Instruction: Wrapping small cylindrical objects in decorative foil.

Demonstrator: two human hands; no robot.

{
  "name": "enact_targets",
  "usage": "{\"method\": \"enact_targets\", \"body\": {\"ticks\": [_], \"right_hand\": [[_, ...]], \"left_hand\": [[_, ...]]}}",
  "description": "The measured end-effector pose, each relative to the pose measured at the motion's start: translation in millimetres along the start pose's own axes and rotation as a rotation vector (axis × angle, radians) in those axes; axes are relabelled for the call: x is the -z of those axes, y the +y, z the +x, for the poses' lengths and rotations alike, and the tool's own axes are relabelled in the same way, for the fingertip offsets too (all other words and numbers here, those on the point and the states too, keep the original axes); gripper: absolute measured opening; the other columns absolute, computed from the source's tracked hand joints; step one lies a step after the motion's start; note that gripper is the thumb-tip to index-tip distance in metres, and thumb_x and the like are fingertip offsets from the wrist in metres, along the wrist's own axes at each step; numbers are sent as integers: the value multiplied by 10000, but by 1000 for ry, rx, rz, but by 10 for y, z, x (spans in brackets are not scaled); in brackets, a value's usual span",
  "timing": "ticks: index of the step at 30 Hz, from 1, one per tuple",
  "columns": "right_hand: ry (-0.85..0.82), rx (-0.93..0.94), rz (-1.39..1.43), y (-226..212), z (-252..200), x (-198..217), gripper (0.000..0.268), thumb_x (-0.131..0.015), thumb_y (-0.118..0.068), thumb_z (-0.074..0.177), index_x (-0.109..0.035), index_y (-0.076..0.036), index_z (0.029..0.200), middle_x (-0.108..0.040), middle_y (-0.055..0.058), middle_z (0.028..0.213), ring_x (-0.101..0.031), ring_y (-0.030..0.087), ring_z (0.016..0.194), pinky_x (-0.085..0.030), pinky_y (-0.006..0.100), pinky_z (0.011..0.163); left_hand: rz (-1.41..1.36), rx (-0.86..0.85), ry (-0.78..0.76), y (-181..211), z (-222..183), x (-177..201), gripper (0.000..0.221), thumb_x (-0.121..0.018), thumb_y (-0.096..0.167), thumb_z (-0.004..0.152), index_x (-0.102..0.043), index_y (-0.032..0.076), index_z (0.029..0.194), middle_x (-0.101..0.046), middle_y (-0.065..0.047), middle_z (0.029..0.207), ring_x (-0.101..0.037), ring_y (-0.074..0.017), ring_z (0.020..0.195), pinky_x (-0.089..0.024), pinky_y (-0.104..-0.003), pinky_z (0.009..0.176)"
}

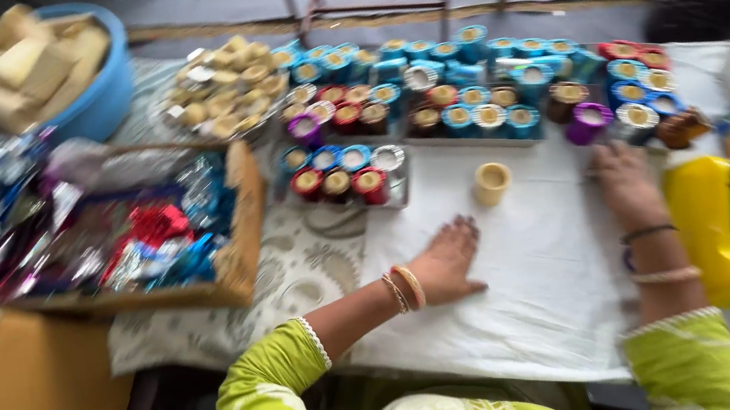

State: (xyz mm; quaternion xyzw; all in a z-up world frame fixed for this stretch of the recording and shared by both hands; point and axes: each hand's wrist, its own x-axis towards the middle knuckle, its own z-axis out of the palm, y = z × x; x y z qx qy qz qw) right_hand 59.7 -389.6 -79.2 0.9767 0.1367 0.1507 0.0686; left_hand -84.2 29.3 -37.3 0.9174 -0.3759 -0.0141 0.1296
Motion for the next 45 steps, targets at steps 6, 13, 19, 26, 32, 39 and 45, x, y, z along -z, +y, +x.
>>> {"method": "enact_targets", "body": {"ticks": [6,13,19,26,32,39,45], "right_hand": [[-125,-195,-125,-427,-19,833,364,-564,-399,990,-685,-142,1217,-625,114,1345,-549,390,1252,-389,566,1061],[-111,-168,-241,-520,-114,891,381,-570,-543,1103,-768,-218,1100,-741,30,1156,-658,249,1176,-385,524,1133],[-132,-179,-186,-338,-43,579,247,-641,-440,1068,-746,-223,1121,-782,20,1071,-725,223,1084,-400,459,1067],[-64,-176,-187,-386,-48,556,279,-653,-475,1034,-734,-227,1132,-765,14,1106,-704,227,1129,-432,481,1072],[-72,-194,-197,-337,-29,485,312,-649,-517,1022,-736,-238,1131,-759,8,1121,-700,232,1133,-443,480,1063],[-79,-217,-225,-355,11,488,337,-647,-569,1000,-752,-272,1122,-731,13,1166,-665,251,1191,-454,468,1067],[36,-182,-240,-464,-8,672,343,-670,-581,978,-753,-298,1152,-679,27,1220,-606,289,1217,-469,430,1076]], "left_hand": [[-275,-248,-165,106,-890,834,559,-614,441,974,-585,12,1331,-583,-219,1321,-564,-360,1227,-461,-451,1060],[-49,-17,647,-488,-1898,2010,69,-728,142,941,-758,94,981,-763,-86,916,-732,-208,814,-612,-325,729],[-68,631,820,-1181,-2810,2756,94,-701,126,995,-786,93,1019,-775,-66,903,-719,-194,687,-548,-312,607],[275,610,700,-2080,-3196,2515,399,-876,317,851,-755,-3,1058,-721,-215,1011,-683,-334,875,-545,-477,792],[-178,788,646,-2061,-3170,2665,191,-798,180,841,-745,39,958,-729,-108,928,-703,-211,822,-552,-354,762],[-721,506,1082,-2476,-3325,2699,92,-681,83,997,-644,35,1066,-681,-16,960,-613,-61,846,-501,-231,768],[-987,308,1198,-2306,-3213,2811,89,-622,70,1018,-577,69,1095,-716,-45,1033,-698,-78,919,-579,-243,866]]}}
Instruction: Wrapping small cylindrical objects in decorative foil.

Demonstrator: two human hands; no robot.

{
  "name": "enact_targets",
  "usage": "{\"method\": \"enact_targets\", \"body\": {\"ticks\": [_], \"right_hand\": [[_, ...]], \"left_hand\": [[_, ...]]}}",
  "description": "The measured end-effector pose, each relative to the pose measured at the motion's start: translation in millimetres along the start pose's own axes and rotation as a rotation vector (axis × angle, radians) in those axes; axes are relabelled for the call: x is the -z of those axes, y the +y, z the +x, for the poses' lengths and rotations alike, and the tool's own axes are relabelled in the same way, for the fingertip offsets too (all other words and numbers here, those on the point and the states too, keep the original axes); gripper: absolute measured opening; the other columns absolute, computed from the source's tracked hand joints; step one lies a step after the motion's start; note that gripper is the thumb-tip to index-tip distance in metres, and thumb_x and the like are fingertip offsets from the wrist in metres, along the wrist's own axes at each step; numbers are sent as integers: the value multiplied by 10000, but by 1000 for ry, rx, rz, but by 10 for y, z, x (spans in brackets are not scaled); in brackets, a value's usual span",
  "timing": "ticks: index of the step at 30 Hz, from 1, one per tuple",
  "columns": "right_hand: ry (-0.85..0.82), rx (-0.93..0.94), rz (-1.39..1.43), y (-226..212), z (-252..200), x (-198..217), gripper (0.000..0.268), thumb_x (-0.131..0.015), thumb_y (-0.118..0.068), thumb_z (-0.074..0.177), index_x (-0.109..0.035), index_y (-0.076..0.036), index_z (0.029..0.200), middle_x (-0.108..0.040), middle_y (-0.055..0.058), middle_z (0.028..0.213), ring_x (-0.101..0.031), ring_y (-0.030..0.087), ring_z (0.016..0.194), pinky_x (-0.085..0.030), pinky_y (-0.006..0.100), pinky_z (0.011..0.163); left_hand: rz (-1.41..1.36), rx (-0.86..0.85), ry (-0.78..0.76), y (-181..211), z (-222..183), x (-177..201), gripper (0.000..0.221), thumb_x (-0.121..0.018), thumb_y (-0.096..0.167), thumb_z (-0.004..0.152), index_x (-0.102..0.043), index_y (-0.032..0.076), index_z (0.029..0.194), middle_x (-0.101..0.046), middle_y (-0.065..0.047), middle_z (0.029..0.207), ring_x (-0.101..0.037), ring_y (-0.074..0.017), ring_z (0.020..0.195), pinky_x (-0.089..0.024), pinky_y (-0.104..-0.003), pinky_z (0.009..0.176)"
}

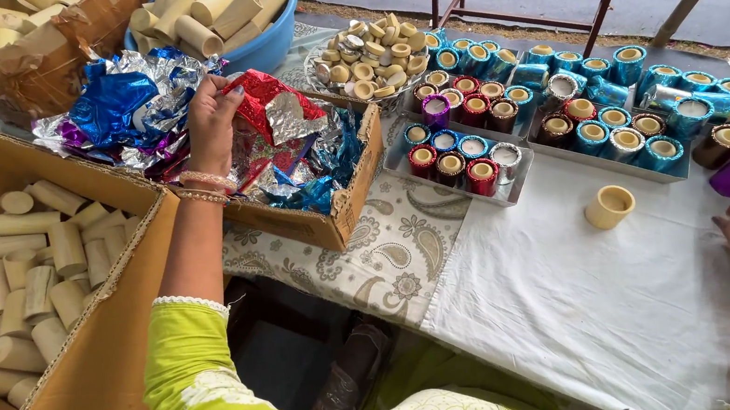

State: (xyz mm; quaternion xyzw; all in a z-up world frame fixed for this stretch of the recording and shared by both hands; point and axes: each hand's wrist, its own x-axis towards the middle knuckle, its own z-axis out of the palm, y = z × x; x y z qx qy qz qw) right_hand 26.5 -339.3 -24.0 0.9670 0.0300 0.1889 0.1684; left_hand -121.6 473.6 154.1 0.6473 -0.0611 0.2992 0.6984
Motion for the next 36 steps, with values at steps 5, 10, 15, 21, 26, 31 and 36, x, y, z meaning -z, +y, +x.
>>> {"method": "enact_targets", "body": {"ticks": [5,10,15,21,26,31,36], "right_hand": [[185,113,343,-272,121,719,259,-747,-440,1039,-739,-219,1173,-644,52,1156,-592,262,1125,-489,397,994],[306,527,1084,-956,145,2176,233,-789,-172,902,-714,-118,1116,-643,86,1176,-627,258,1124,-536,386,962],[349,664,1270,-1466,150,2884,573,-822,-172,852,-547,-75,1346,-557,147,1316,-561,313,1253,-486,415,1052],[265,517,1487,-1403,339,2592,540,-763,-106,930,-502,-63,1400,-629,88,1161,-616,182,1052,-530,299,891],[153,269,1552,-1130,447,2186,350,-725,-79,979,-606,-78,1308,-634,11,877,-561,52,777,-495,217,690],[183,243,1576,-1148,495,2064,277,-701,-71,998,-603,-58,1258,-672,-12,932,-586,32,846,-506,219,721],[-33,387,1699,-1470,341,2044,261,-650,-100,1020,-570,-50,1264,-664,12,1088,-614,60,994,-526,244,848]], "left_hand": [[-49,28,-32,117,-100,-453,124,-648,73,999,-576,86,1100,-708,-56,1016,-700,-94,894,-584,-255,807],[-79,-42,-314,138,-201,-1440,125,-634,74,1005,-569,104,1107,-692,-9,1025,-674,-66,910,-574,-220,816],[-213,50,-545,-146,-244,-2564,167,-653,22,1033,-544,86,1142,-687,-39,1038,-612,-51,902,-505,-202,771],[-415,145,-756,-171,-289,-3553,220,-622,11,994,-500,98,1155,-721,-73,1051,-708,-101,905,-605,-260,783],[-468,169,-632,-517,-252,-3877,201,-617,5,1022,-509,84,1173,-713,-113,1031,-724,-133,878,-612,-275,739],[-363,301,-629,-385,-412,-4017,393,-643,21,914,-503,120,1266,-743,-86,1069,-758,-159,805,-633,-306,650],[-151,-93,-558,-952,-566,-3900,296,-745,-10,916,-631,33,1186,-697,-64,1082,-705,-139,971,-614,-286,858]]}}
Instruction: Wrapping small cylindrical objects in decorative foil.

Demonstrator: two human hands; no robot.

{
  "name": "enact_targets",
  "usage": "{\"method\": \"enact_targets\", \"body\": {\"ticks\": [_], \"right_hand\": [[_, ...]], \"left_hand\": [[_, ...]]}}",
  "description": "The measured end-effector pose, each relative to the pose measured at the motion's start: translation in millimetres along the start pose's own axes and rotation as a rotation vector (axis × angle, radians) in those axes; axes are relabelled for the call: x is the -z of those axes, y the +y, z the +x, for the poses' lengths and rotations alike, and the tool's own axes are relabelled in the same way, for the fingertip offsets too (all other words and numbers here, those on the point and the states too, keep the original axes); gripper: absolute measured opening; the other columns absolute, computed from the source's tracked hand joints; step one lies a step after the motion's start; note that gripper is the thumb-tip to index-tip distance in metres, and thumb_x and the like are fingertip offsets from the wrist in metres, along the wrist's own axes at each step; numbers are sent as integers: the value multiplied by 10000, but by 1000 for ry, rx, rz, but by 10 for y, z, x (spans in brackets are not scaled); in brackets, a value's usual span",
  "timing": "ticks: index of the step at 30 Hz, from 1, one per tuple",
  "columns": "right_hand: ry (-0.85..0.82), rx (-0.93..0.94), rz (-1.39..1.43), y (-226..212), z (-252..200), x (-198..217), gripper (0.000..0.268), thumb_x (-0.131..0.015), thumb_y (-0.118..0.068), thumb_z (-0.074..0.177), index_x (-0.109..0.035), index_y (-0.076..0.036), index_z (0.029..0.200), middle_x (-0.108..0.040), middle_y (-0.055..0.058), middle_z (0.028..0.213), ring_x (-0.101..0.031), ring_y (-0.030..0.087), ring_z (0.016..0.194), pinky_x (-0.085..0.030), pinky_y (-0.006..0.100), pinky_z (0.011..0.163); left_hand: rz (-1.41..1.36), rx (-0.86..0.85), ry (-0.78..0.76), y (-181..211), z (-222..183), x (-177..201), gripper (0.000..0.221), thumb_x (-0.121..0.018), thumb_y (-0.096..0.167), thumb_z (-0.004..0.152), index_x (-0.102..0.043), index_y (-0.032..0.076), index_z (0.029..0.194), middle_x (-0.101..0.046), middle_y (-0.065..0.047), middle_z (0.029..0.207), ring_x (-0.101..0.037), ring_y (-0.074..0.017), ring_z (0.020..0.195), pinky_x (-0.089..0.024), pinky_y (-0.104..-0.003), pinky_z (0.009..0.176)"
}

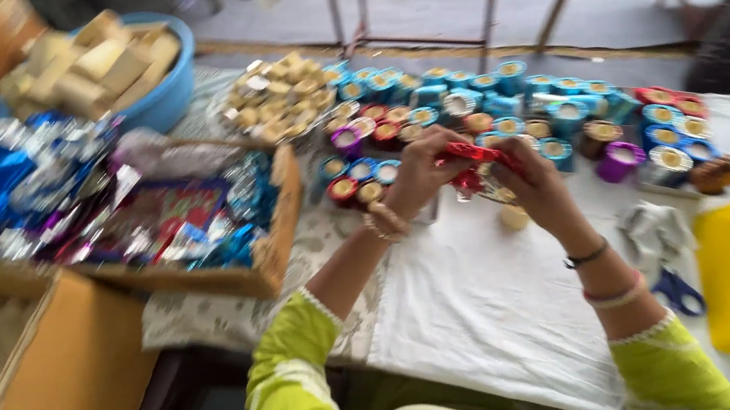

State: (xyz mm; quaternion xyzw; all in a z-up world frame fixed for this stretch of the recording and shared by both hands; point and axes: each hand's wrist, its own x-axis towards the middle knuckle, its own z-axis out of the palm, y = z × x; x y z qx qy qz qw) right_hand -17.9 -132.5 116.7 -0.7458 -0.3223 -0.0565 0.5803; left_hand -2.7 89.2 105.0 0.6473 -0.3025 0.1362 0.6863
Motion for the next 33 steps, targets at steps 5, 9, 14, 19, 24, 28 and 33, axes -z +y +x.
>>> {"method": "enact_targets", "body": {"ticks": [5,9,14,19,24,28,33], "right_hand": [[-195,-80,178,17,-42,-115,292,-579,-169,1065,-515,-44,1321,-608,56,1215,-578,106,1096,-502,287,931],[-341,-112,217,83,-23,-94,324,-522,-246,1066,-517,-42,1317,-631,85,1234,-627,168,1090,-544,348,937],[-386,-145,187,173,-20,-130,326,-498,-267,1074,-543,-26,1289,-645,106,1242,-647,210,1097,-551,388,942],[-383,-165,183,174,-22,-226,330,-482,-258,1081,-549,-18,1297,-649,117,1248,-642,216,1116,-557,399,931],[-394,-202,188,273,-40,-241,330,-461,-245,1104,-540,0,1310,-634,140,1262,-641,237,1123,-552,411,940],[-385,-208,130,176,-43,-282,321,-450,-238,1126,-523,12,1314,-625,156,1269,-654,261,1135,-557,424,952],[-378,-194,107,216,-60,-279,324,-449,-247,1130,-524,13,1307,-621,157,1273,-658,266,1138,-561,423,949]], "left_hand": [[331,-161,100,358,-460,244,228,-801,-42,820,-648,29,975,-703,-63,1001,-711,-173,928,-589,-288,801],[457,-140,86,644,-1029,483,236,-730,-86,797,-638,41,973,-697,-70,979,-725,-185,906,-581,-280,794],[578,-194,130,1222,-1619,929,222,-631,-73,811,-652,55,991,-681,-79,995,-704,-190,949,-591,-289,832],[632,-46,530,1566,-2160,1459,74,-631,2,949,-654,33,1013,-699,-67,917,-681,-151,797,-550,-256,711],[719,-99,778,1945,-2492,1952,34,-590,0,1013,-599,29,1030,-666,-57,950,-689,-162,789,-557,-269,740],[978,-96,836,2104,-2687,2193,22,-630,-28,976,-633,-9,966,-639,-93,1016,-653,-203,961,-539,-336,859],[915,73,811,1983,-2792,2331,89,-597,21,931,-677,-7,955,-639,-104,1011,-644,-210,929,-520,-316,805]]}}
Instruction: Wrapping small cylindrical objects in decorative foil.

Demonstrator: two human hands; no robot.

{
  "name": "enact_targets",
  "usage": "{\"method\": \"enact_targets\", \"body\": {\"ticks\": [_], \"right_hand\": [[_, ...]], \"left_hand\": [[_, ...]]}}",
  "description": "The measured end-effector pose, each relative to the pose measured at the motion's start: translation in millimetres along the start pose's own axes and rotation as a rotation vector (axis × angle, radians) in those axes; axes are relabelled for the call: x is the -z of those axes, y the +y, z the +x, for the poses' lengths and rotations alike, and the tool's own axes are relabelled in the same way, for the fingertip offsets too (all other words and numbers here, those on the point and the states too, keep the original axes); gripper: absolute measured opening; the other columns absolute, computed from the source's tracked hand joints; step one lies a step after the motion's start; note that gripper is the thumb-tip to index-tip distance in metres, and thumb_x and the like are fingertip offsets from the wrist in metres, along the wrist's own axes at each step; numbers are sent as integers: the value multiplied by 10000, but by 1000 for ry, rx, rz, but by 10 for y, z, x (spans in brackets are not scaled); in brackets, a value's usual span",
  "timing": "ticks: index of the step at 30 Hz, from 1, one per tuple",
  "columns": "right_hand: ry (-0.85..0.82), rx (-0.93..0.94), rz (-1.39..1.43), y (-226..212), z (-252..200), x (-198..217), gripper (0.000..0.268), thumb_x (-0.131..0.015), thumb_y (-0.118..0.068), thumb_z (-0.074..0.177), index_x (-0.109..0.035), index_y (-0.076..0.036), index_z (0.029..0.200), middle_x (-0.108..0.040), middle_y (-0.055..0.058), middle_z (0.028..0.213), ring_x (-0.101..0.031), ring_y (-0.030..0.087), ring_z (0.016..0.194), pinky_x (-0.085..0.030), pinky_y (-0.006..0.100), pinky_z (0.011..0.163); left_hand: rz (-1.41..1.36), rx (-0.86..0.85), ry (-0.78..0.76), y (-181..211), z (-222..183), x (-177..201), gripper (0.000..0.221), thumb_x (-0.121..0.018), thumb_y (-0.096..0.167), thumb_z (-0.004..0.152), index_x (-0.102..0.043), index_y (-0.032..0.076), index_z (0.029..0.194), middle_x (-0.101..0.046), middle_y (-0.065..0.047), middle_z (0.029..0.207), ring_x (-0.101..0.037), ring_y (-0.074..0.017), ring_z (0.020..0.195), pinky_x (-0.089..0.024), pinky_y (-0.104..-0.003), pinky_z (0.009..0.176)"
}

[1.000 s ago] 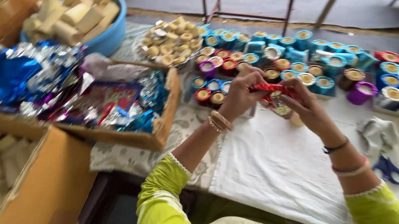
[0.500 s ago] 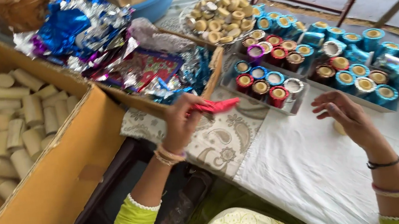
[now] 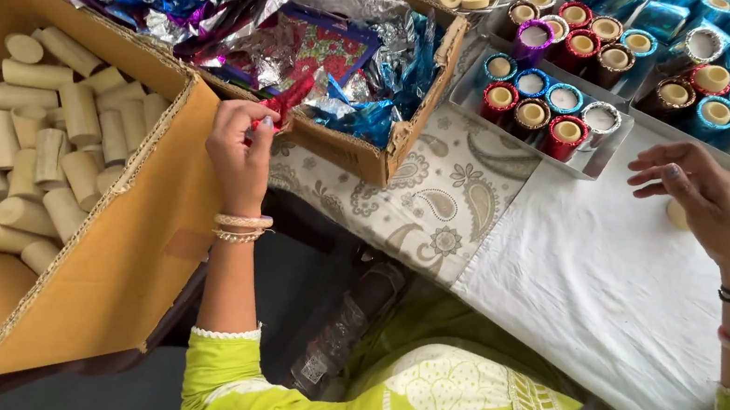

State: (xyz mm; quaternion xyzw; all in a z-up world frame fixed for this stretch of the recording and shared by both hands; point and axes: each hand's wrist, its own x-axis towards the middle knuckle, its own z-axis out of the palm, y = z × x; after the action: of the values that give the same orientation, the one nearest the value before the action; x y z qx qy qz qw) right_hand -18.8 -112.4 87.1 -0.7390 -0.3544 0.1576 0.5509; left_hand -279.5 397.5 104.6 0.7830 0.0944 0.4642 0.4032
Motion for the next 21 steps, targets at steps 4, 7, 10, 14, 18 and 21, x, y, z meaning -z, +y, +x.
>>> {"method": "enact_targets", "body": {"ticks": [4,7,10,14,18,21], "right_hand": [[11,4,-9,17,11,21,336,-456,-265,1118,-534,6,1300,-617,154,1272,-658,270,1141,-566,428,939],[21,-17,-31,74,24,58,347,-455,-276,1109,-536,1,1302,-616,150,1270,-657,271,1144,-567,429,938],[23,-24,-24,67,39,56,353,-457,-283,1105,-538,1,1298,-613,146,1274,-653,269,1156,-567,426,938],[25,-19,-22,71,48,49,353,-460,-284,1101,-546,4,1285,-610,144,1274,-651,264,1159,-567,421,933],[25,-23,-10,134,51,57,352,-466,-291,1101,-558,1,1275,-626,138,1249,-650,243,1126,-566,404,927],[41,-43,-4,129,37,88,360,-470,-303,1099,-568,-6,1278,-647,132,1218,-655,233,1084,-563,392,920]], "left_hand": [[254,-139,-69,-79,49,-64,80,-609,22,978,-676,-14,1004,-666,-144,1059,-671,-309,986,-541,-405,885],[266,-144,-18,-34,97,-111,129,-595,-18,935,-649,-25,1051,-661,-163,1078,-649,-355,1019,-530,-451,907],[331,-172,-32,-184,167,-123,127,-593,-65,913,-662,-18,1009,-652,-156,1033,-634,-351,1000,-524,-442,878],[447,-203,-203,-552,313,-113,88,-626,-60,884,-671,15,898,-671,-111,977,-627,-328,969,-526,-428,864],[550,-175,-370,-746,456,-105,144,-617,105,928,-715,35,848,-694,-82,964,-584,-341,1029,-488,-444,947],[759,-263,-442,-538,560,-154,285,-614,258,916,-755,53,776,-705,-121,1012,-558,-369,1058,-413,-499,980]]}}
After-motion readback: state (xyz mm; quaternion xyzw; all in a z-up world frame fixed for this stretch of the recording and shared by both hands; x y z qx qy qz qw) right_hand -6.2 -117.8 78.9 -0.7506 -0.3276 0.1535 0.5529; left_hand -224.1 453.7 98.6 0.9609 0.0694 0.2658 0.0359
